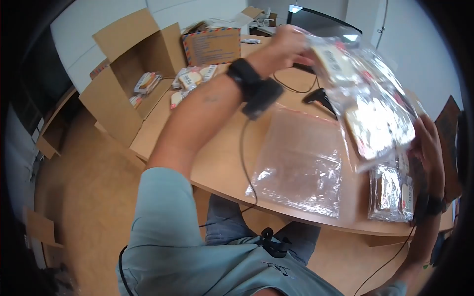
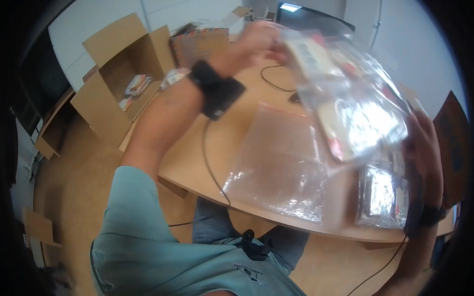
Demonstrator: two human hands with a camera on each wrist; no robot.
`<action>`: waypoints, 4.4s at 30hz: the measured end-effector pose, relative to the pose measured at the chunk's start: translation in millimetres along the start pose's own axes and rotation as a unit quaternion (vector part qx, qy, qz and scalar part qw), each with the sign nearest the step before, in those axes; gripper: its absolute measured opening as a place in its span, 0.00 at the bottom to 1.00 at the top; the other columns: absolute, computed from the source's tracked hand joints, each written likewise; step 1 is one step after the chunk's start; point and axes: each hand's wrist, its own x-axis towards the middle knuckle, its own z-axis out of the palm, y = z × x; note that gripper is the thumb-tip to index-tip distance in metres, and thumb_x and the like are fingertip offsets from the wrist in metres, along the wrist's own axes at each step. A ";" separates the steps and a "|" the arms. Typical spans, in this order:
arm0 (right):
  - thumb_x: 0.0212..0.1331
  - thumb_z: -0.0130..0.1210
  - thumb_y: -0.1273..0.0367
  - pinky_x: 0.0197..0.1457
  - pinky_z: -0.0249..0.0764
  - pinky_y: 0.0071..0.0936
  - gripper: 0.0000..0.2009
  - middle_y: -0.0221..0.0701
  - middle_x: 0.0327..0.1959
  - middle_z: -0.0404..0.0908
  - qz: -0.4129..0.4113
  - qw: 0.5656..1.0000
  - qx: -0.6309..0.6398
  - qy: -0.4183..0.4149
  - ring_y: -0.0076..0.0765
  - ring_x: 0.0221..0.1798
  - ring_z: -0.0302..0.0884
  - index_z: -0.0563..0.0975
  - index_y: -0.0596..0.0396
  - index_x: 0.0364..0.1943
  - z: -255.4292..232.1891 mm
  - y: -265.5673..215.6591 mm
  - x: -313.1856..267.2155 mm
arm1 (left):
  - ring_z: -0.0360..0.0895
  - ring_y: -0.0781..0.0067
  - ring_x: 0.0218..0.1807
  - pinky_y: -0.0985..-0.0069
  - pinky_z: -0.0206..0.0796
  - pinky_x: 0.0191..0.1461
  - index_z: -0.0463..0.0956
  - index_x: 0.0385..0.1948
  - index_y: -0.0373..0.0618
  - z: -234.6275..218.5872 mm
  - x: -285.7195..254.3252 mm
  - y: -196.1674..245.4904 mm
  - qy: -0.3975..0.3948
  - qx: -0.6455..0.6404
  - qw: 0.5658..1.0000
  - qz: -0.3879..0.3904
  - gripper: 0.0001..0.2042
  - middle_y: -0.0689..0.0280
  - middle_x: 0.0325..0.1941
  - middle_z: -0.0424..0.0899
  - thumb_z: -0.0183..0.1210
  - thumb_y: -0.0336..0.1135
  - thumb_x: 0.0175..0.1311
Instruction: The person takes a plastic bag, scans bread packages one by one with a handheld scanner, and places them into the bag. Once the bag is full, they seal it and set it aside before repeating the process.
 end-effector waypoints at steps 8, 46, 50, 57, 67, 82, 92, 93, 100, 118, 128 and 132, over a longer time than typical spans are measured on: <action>0.70 0.51 0.64 0.15 0.57 0.16 0.11 0.24 0.18 0.71 -0.636 0.735 -0.134 -0.194 0.16 0.17 0.66 0.73 0.53 0.29 213.4 -109.9 185.7 | 0.77 0.69 0.36 0.70 0.71 0.36 0.75 0.41 0.45 -218.5 -111.7 22.5 0.295 0.052 0.953 -0.041 0.06 0.64 0.37 0.79 0.54 0.28 0.64; 0.61 0.59 0.54 0.38 0.77 0.40 0.14 0.37 0.36 0.87 -0.555 0.644 -0.523 -0.053 0.47 0.41 0.85 0.84 0.48 0.38 488.7 -276.7 241.9 | 0.83 0.43 0.37 0.54 0.74 0.46 0.83 0.36 0.45 -264.6 -186.4 11.5 0.249 0.656 0.713 0.022 0.17 0.50 0.32 0.86 0.60 0.51 0.62; 0.61 0.61 0.57 0.42 0.78 0.39 0.13 0.36 0.40 0.86 -0.525 0.664 -0.532 0.008 0.46 0.41 0.84 0.83 0.50 0.38 478.3 -260.9 255.0 | 0.83 0.46 0.37 0.55 0.74 0.46 0.82 0.31 0.47 -298.9 -169.2 54.7 0.346 0.613 0.703 0.105 0.13 0.50 0.28 0.84 0.57 0.46 0.64; 0.69 0.52 0.68 0.61 0.76 0.47 0.10 0.44 0.44 0.79 -0.552 0.750 0.284 -0.229 0.46 0.51 0.78 0.76 0.62 0.47 482.8 -200.9 297.0 | 0.76 0.80 0.28 0.84 0.67 0.28 0.80 0.39 0.38 -307.1 -114.0 129.4 0.386 0.425 0.805 0.147 0.10 0.66 0.28 0.80 0.63 0.36 0.66; 0.65 0.52 0.72 0.61 0.75 0.46 0.08 0.45 0.44 0.79 -0.400 0.793 0.289 -0.357 0.47 0.48 0.78 0.77 0.65 0.41 462.0 -230.0 309.2 | 0.81 0.74 0.43 0.76 0.80 0.41 0.79 0.43 0.39 -329.6 -133.5 90.1 0.288 0.319 0.895 0.115 0.13 0.63 0.43 0.84 0.56 0.41 0.72; 0.65 0.56 0.68 0.20 0.69 0.26 0.09 0.32 0.25 0.77 -0.270 0.937 0.187 -0.117 0.29 0.19 0.74 0.78 0.61 0.32 290.9 -264.1 190.4 | 0.81 0.71 0.43 0.76 0.74 0.42 0.76 0.46 0.39 -273.8 -120.7 163.2 0.202 0.184 0.931 0.241 0.16 0.62 0.40 0.84 0.58 0.45 0.72; 0.70 0.50 0.65 0.27 0.73 0.22 0.11 0.35 0.30 0.78 -0.264 0.955 0.125 -0.059 0.28 0.30 0.77 0.77 0.59 0.35 214.4 -227.4 177.4 | 0.83 0.62 0.48 0.66 0.77 0.50 0.72 0.50 0.39 -159.1 -105.3 140.9 0.076 0.124 0.982 0.123 0.19 0.53 0.48 0.83 0.59 0.47 0.71; 0.71 0.51 0.64 0.29 0.75 0.24 0.11 0.33 0.32 0.79 -0.267 0.943 0.181 -0.084 0.29 0.32 0.79 0.77 0.58 0.41 208.9 -219.0 175.3 | 0.84 0.62 0.47 0.66 0.78 0.50 0.73 0.49 0.38 -149.2 -105.2 138.7 0.085 0.085 0.983 0.136 0.17 0.54 0.47 0.84 0.59 0.44 0.71; 0.74 0.49 0.60 0.40 0.80 0.25 0.14 0.35 0.41 0.80 -0.180 0.918 0.330 -0.126 0.33 0.42 0.84 0.74 0.57 0.49 161.4 -180.7 166.6 | 0.85 0.62 0.45 0.68 0.78 0.52 0.75 0.45 0.39 -134.8 -76.2 103.3 0.060 -0.024 0.991 0.117 0.10 0.55 0.45 0.85 0.57 0.36 0.72; 0.57 0.56 0.71 0.38 0.75 0.22 0.06 0.28 0.33 0.83 -0.240 0.958 -0.064 -0.141 0.22 0.35 0.79 0.80 0.60 0.34 145.7 -132.7 147.6 | 0.79 0.60 0.57 0.61 0.71 0.62 0.74 0.54 0.38 -141.9 -73.4 90.7 0.052 -0.005 0.992 0.118 0.15 0.53 0.54 0.83 0.56 0.38 0.73; 0.58 0.60 0.67 0.43 0.78 0.29 0.17 0.36 0.40 0.86 -0.291 0.935 -0.141 -0.145 0.30 0.37 0.81 0.80 0.61 0.50 95.2 -123.7 -20.2 | 0.76 0.53 0.63 0.60 0.66 0.65 0.82 0.48 0.39 -61.9 -196.0 71.8 -0.170 0.364 0.827 0.393 0.13 0.54 0.52 0.85 0.60 0.25 0.63; 0.54 0.65 0.70 0.63 0.72 0.39 0.22 0.44 0.54 0.80 -0.253 0.933 -0.242 -0.084 0.47 0.57 0.78 0.78 0.56 0.55 107.2 -90.0 -112.6 | 0.74 0.48 0.64 0.54 0.62 0.67 0.83 0.47 0.42 -52.0 -237.4 24.9 -0.197 0.407 0.812 0.370 0.15 0.57 0.54 0.84 0.61 0.22 0.57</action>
